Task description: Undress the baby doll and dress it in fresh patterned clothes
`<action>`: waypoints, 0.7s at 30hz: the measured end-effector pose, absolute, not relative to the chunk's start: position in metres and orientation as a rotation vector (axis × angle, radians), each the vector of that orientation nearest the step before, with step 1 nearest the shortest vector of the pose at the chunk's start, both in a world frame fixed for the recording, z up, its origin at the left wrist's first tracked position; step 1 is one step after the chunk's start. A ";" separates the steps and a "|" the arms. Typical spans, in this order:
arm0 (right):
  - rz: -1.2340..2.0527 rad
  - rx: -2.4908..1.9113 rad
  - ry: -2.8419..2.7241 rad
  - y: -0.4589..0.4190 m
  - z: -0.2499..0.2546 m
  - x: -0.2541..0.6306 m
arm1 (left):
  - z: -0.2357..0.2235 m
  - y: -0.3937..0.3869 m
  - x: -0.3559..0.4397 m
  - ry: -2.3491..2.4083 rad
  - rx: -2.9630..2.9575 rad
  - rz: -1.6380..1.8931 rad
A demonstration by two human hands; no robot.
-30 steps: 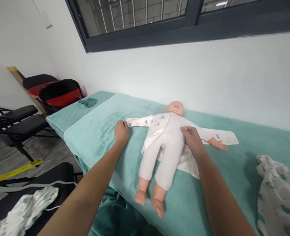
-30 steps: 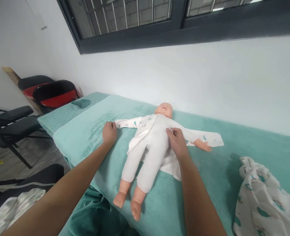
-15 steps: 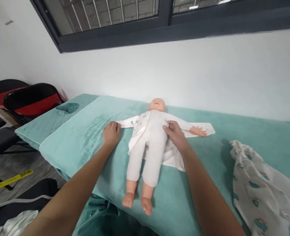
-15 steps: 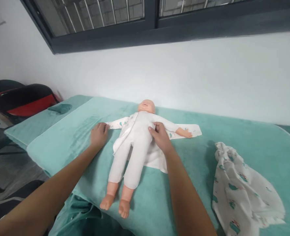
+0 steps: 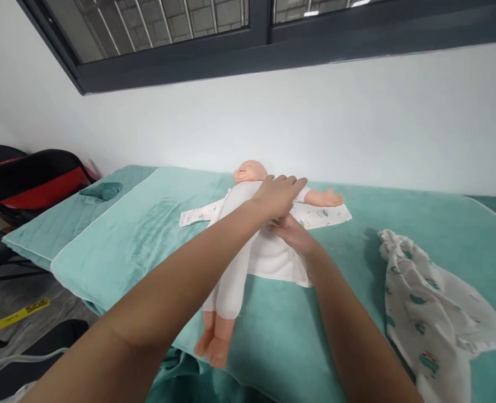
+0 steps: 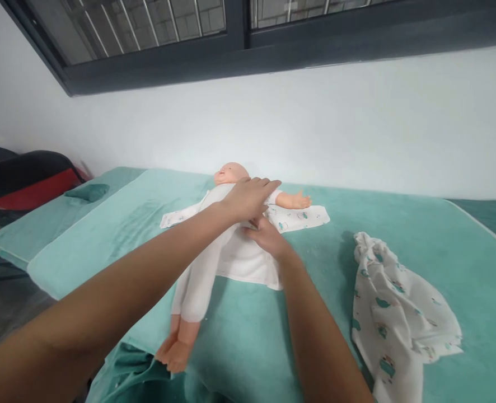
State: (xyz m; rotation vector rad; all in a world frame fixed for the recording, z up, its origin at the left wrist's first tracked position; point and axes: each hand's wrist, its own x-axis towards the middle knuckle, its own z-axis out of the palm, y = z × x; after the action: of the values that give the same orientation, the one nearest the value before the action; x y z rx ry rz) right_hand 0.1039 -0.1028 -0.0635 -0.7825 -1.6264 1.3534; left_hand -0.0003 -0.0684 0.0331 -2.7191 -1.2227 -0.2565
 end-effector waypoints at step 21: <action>0.826 -1.461 -1.293 -0.077 -0.068 0.160 | 0.037 -0.041 -0.029 -1.067 -2.532 0.183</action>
State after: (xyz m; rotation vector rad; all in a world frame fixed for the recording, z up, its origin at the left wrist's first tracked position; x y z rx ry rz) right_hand 0.1596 -0.0770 -0.0681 -1.4615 -1.2926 0.8259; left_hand -0.0291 -0.0410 0.0366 -2.5318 -1.0672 0.1832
